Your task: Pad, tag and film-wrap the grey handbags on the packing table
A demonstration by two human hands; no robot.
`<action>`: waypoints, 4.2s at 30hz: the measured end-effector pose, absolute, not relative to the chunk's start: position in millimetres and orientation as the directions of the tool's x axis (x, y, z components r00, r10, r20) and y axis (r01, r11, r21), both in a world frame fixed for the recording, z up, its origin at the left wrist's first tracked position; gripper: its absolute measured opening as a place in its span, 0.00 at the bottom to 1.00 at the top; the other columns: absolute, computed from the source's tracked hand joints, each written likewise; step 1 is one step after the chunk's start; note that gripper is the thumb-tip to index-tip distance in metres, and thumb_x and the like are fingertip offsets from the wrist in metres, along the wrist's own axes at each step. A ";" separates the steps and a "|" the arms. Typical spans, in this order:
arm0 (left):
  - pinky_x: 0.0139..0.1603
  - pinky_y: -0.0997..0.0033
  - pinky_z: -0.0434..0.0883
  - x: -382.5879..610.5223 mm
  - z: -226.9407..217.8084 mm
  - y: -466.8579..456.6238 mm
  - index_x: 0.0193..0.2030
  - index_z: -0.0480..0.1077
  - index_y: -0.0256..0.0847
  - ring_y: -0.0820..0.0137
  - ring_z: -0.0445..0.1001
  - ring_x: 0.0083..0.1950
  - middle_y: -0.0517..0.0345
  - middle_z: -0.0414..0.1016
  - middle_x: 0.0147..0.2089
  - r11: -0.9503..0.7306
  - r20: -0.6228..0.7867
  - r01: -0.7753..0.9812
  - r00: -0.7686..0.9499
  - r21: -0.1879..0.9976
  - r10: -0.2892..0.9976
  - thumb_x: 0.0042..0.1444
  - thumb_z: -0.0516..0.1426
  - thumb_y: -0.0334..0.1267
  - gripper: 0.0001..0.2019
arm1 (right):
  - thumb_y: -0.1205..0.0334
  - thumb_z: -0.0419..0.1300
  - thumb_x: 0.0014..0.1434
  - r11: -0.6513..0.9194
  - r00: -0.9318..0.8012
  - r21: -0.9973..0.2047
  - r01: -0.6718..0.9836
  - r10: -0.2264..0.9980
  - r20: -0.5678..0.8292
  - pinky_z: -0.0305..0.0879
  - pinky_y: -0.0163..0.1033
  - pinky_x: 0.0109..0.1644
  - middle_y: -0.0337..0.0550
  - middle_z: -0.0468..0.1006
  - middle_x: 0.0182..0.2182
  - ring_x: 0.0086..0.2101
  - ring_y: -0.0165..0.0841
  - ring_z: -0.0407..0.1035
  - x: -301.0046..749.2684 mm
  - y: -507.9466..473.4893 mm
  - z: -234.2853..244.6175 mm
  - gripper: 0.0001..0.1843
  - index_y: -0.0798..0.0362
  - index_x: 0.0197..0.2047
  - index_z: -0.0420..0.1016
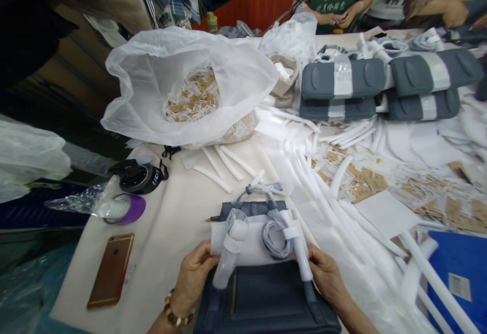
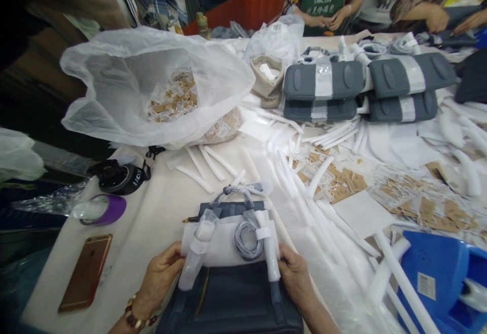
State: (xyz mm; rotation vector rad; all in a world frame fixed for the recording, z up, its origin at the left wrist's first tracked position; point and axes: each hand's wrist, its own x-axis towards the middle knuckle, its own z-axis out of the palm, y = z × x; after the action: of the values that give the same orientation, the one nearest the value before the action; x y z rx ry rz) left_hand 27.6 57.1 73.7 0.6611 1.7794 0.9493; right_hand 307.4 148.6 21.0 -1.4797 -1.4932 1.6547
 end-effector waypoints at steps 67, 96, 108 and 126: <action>0.38 0.77 0.71 0.7 102.4 23.2 0.29 0.74 0.41 0.71 0.72 0.32 0.61 0.74 0.29 0.292 -0.389 0.506 0.094 0.812 0.916 0.57 0.53 0.40 0.11 | 0.49 0.58 0.54 -0.247 -0.597 -0.942 0.228 0.728 -0.336 0.59 0.33 0.27 0.37 0.69 0.22 0.24 0.29 0.61 337.4 132.7 54.0 0.17 0.52 0.22 0.68; 0.43 0.72 0.71 9.2 101.8 25.6 0.32 0.77 0.40 0.68 0.72 0.37 0.58 0.75 0.30 0.390 -0.480 0.351 0.222 0.851 0.849 0.60 0.50 0.41 0.15 | 0.45 0.39 0.65 0.209 -0.700 -0.917 0.339 0.708 -0.097 0.57 0.37 0.29 0.39 0.66 0.21 0.24 0.32 0.62 345.1 117.2 41.7 0.28 0.50 0.21 0.61; 0.57 0.61 0.66 -16.4 88.3 -5.3 0.57 0.67 0.48 0.58 0.70 0.55 0.54 0.75 0.51 0.262 -0.461 0.515 0.307 0.816 0.833 0.55 0.54 0.43 0.22 | 0.63 0.44 0.64 0.214 -0.758 -0.913 0.347 0.637 -0.139 0.63 0.37 0.35 0.43 0.73 0.28 0.30 0.34 0.68 351.6 119.8 55.1 0.16 0.51 0.28 0.67; 0.40 0.60 0.73 31.9 49.4 -16.4 0.36 0.74 0.43 0.60 0.74 0.38 0.56 0.75 0.34 0.534 -0.404 0.556 -0.350 0.637 0.845 0.42 0.59 0.44 0.13 | 0.39 0.60 0.48 -0.179 -0.347 -0.786 0.591 0.823 -0.449 0.64 0.41 0.36 0.41 0.73 0.26 0.31 0.39 0.67 341.8 83.6 38.6 0.22 0.51 0.27 0.73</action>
State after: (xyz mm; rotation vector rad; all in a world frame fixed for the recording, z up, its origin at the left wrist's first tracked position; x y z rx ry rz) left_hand 31.9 -16.4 49.4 1.1315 2.0516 0.5129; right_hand 341.8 83.6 38.6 -1.6471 -1.8540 1.5417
